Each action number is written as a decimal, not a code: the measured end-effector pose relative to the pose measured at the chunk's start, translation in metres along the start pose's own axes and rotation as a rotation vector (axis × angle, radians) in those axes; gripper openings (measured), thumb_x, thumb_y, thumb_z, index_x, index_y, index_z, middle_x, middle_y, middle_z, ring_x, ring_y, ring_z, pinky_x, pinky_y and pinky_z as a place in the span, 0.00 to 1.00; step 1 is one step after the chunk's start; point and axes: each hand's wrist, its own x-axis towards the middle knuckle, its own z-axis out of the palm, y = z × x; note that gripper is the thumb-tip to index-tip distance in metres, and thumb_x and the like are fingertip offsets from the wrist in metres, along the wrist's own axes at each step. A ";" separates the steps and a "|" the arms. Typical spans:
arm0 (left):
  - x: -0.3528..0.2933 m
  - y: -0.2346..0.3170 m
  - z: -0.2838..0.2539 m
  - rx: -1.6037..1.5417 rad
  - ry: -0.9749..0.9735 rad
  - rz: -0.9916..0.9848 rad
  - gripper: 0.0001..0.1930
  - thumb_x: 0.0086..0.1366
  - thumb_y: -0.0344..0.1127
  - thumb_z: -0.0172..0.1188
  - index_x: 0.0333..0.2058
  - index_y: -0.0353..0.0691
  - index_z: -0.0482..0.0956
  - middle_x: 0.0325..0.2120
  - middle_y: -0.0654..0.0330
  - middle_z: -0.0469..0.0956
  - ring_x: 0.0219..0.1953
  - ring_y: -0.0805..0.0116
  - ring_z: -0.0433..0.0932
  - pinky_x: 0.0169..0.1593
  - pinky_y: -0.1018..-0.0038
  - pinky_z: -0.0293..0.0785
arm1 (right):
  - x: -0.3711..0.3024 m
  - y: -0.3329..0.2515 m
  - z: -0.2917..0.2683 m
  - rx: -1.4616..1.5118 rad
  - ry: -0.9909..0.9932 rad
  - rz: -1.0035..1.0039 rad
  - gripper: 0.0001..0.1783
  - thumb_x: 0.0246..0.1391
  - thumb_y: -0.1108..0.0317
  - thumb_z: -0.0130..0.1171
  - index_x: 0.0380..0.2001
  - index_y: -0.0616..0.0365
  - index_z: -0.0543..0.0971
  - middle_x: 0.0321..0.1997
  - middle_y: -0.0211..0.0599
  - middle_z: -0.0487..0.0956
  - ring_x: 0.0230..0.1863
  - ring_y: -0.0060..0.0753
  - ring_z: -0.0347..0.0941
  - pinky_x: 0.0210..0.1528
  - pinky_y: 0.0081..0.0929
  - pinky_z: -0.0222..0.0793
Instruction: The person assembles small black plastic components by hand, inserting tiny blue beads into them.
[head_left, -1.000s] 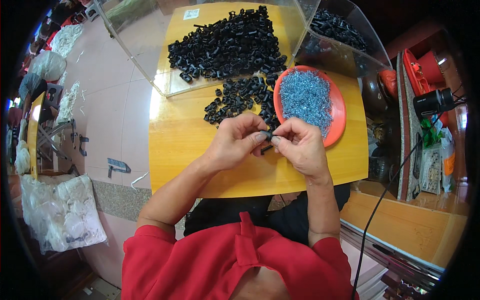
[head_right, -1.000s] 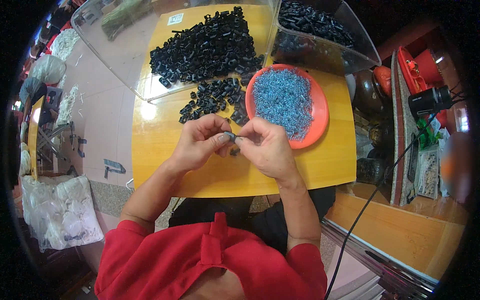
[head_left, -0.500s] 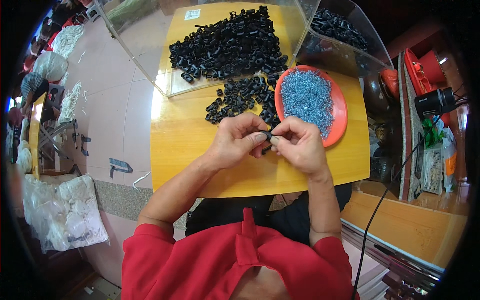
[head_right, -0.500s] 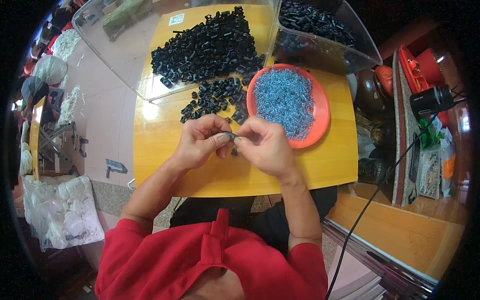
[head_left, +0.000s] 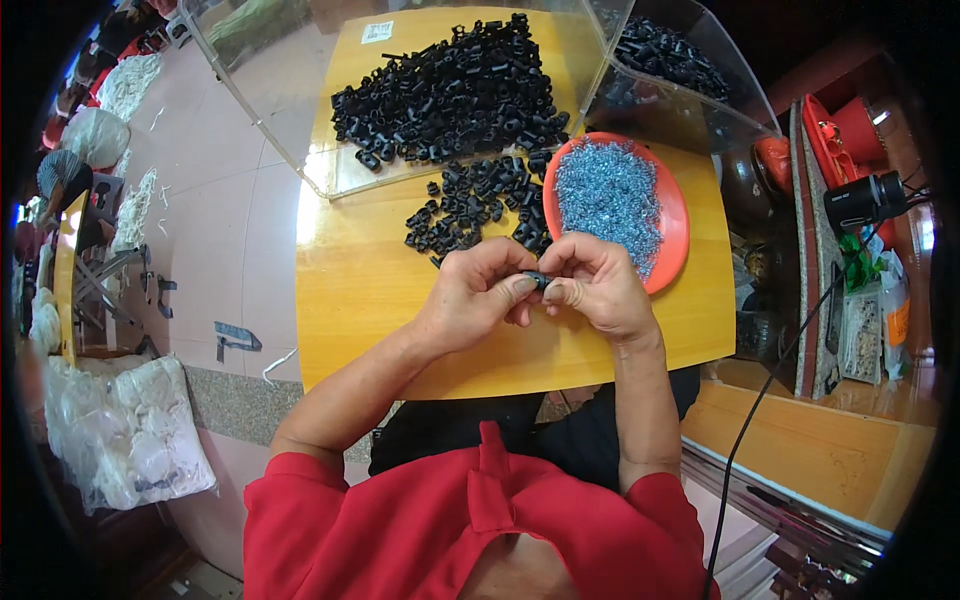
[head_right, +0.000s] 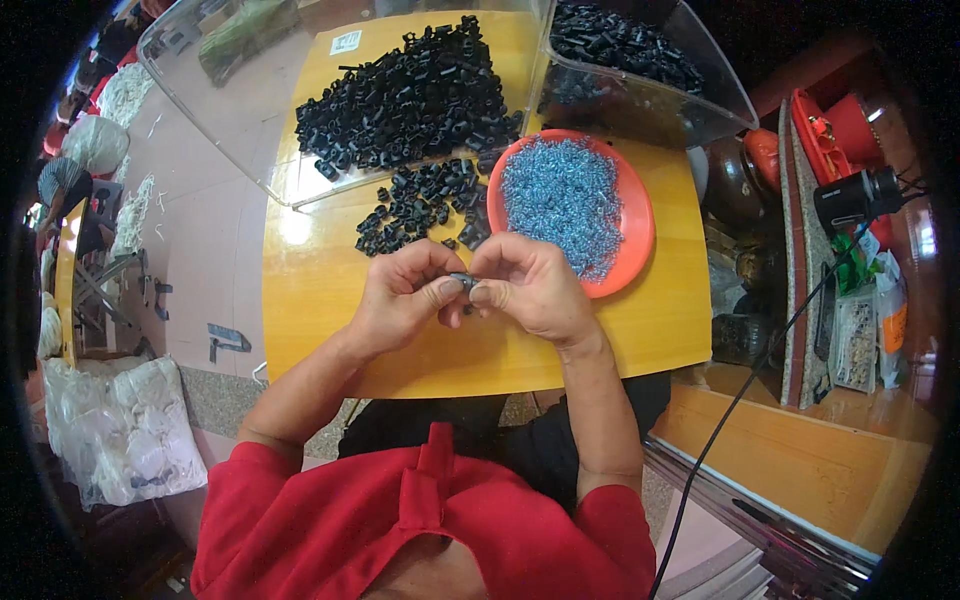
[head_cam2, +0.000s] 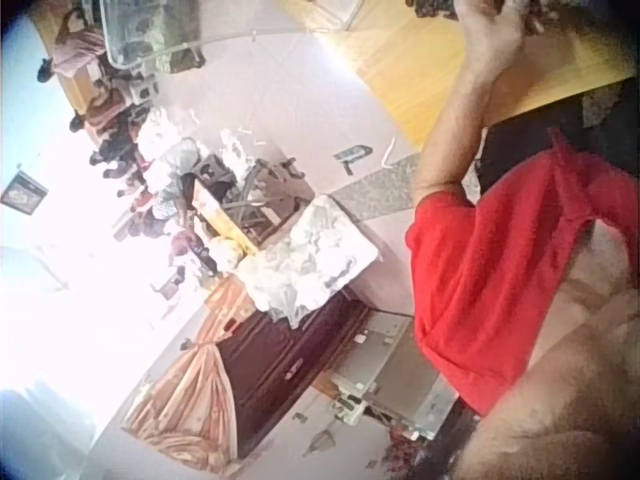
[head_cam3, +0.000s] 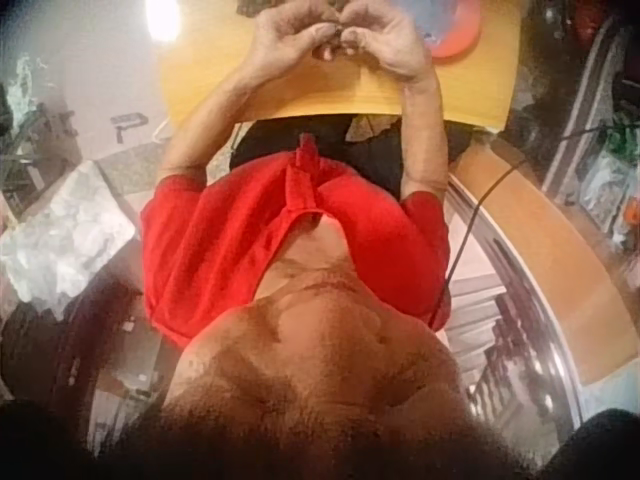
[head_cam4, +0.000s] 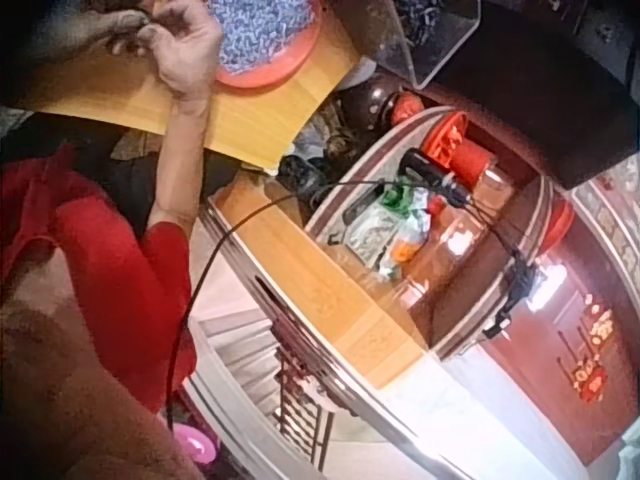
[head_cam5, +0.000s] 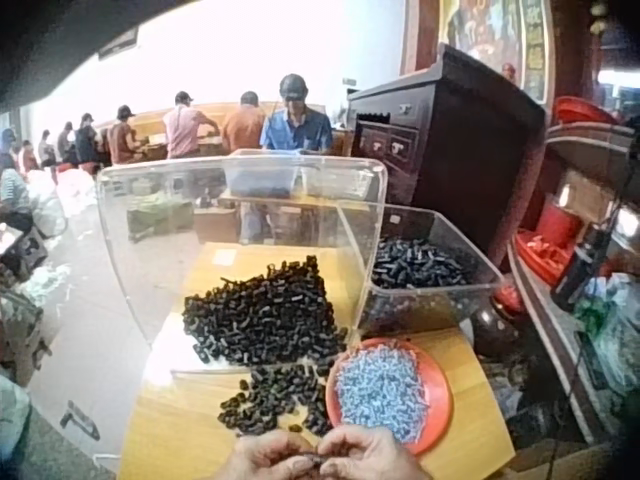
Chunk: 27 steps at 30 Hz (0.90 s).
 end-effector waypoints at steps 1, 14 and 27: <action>0.001 -0.002 0.002 -0.023 -0.002 0.010 0.04 0.62 0.24 0.54 0.36 0.31 0.72 0.23 0.61 0.75 0.23 0.78 0.74 0.26 0.81 0.73 | -0.002 -0.004 -0.001 -0.033 0.011 0.004 0.09 0.48 0.73 0.64 0.32 0.63 0.74 0.27 0.28 0.74 0.26 0.16 0.70 0.27 0.15 0.67; -0.017 0.023 0.017 0.270 -0.236 0.287 0.11 0.60 0.29 0.57 0.41 0.31 0.73 0.29 0.58 0.75 0.30 0.70 0.75 0.35 0.75 0.72 | 0.026 -0.123 -0.093 -0.013 0.562 -0.424 0.19 0.57 0.70 0.52 0.48 0.73 0.68 0.46 0.51 0.75 0.45 0.34 0.74 0.42 0.22 0.72; -0.085 0.074 0.124 -0.868 -1.012 0.527 0.18 0.68 0.35 0.44 0.49 0.24 0.65 0.46 0.42 0.69 0.48 0.48 0.70 0.50 0.61 0.68 | -0.035 -0.047 -0.084 -1.036 0.603 0.029 0.10 0.49 0.73 0.60 0.34 0.67 0.79 0.26 0.37 0.79 0.28 0.21 0.73 0.31 0.21 0.68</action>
